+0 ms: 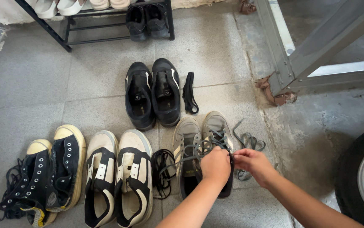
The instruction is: The person removes laces from several pairs of shoes on the floor and then re-laces them. They handle multiple pairs, including black sneakers, white sneakers, and grey sneakers, tying the laces after threading them through the eyelets.
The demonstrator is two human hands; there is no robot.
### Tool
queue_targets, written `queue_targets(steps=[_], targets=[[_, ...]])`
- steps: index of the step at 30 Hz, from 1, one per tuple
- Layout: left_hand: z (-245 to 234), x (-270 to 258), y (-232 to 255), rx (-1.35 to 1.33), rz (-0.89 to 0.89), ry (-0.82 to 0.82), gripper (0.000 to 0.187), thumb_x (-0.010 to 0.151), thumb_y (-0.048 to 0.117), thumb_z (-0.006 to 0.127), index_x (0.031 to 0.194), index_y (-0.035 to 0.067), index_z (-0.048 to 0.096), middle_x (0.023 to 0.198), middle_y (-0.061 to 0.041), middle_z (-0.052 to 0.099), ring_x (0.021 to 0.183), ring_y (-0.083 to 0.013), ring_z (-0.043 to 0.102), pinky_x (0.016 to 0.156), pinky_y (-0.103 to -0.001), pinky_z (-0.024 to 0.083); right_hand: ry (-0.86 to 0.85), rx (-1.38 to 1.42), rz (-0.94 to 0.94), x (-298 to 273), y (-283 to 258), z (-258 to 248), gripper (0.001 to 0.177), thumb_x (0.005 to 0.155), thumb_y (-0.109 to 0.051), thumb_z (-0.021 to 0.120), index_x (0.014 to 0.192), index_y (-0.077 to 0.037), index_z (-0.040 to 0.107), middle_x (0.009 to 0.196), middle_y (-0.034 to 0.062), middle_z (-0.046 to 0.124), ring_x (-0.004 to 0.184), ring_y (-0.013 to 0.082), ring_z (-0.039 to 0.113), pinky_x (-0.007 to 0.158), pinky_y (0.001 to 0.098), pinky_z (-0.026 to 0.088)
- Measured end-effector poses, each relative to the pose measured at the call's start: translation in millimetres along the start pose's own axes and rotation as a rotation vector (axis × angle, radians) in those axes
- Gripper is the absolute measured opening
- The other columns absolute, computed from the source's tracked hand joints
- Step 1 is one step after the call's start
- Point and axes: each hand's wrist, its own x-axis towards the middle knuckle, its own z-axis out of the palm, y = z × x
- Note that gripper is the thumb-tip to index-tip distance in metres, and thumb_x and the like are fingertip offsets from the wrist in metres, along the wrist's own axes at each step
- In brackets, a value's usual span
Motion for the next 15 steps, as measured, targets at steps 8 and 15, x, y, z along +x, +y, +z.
queue_targets(steps=[8,15], targets=[[-34,13,8,-0.071,0.272,0.210,0.026,0.071,0.013,0.074,0.097,0.011,0.079,0.101,-0.007,0.067,0.101,-0.0335,0.060,0.082,-0.048,0.046,0.032,-0.276,-0.629,-43,-96,48,0.013,0.103,-0.014,0.054,0.106,-0.002,0.055,0.107,0.0102,0.074,0.101,0.0140,0.070,0.096,0.0299,0.055],[-57,28,25,-0.210,0.134,-0.065,0.013,0.089,0.018,0.073,0.098,0.011,0.078,0.099,-0.013,0.071,0.096,-0.0361,0.066,0.082,-0.045,0.052,0.069,-0.332,-0.590,-69,-163,53,0.013,0.102,-0.004,0.054,0.113,-0.006,0.060,0.083,0.0084,0.062,0.063,0.0140,0.053,0.056,0.0284,0.046]])
